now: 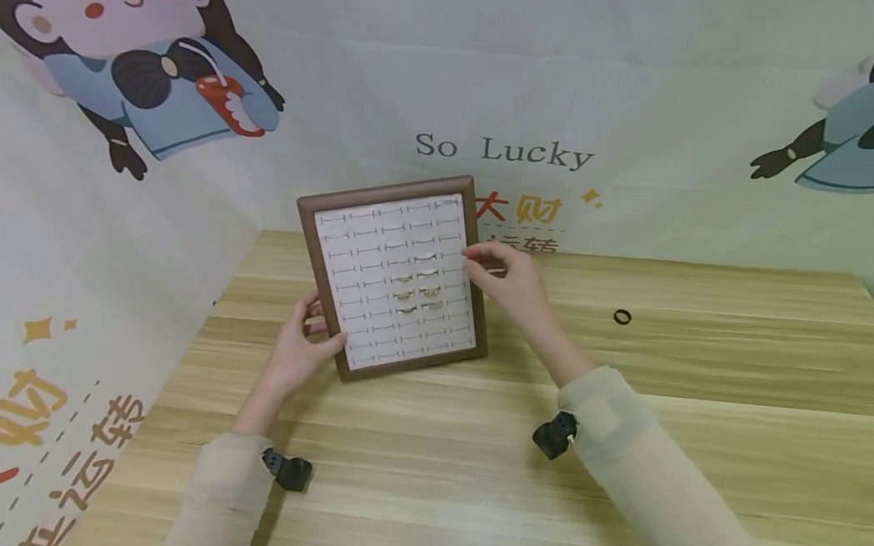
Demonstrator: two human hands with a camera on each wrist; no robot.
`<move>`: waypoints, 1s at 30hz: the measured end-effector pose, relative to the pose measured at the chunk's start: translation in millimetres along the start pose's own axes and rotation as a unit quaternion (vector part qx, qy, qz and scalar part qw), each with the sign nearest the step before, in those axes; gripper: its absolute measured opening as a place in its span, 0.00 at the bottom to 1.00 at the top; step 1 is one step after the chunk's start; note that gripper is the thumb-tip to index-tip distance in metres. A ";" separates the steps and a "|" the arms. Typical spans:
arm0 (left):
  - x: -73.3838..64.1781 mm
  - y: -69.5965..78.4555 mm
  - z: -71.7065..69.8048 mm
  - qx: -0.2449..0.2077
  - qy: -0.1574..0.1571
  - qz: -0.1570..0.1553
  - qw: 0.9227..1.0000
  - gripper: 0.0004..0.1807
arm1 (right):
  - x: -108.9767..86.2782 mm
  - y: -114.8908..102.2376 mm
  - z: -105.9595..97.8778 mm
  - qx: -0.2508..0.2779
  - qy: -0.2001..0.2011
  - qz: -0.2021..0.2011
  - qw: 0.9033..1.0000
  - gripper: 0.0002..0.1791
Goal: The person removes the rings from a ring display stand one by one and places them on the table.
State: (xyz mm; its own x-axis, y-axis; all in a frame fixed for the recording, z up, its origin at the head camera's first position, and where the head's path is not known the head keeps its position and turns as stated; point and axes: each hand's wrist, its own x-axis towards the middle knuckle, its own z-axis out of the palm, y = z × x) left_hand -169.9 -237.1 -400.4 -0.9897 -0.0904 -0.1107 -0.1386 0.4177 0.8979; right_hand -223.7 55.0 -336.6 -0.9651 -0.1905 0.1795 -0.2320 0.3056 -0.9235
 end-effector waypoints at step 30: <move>0.1 -1.9 -1.1 0.000 -0.005 -0.001 1.000 0.45 | 0.9 0.3 44.7 -0.126 -0.052 -0.064 0.989 0.15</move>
State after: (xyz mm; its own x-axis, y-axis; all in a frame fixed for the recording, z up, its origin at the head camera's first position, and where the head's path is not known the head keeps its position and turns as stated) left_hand -169.7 -239.0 -401.6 -0.9898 -0.0818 -0.1169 -0.1405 0.4172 0.8979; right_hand -219.2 13.2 -351.8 -0.9110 -0.3343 0.2414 -0.3872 0.4925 -0.7794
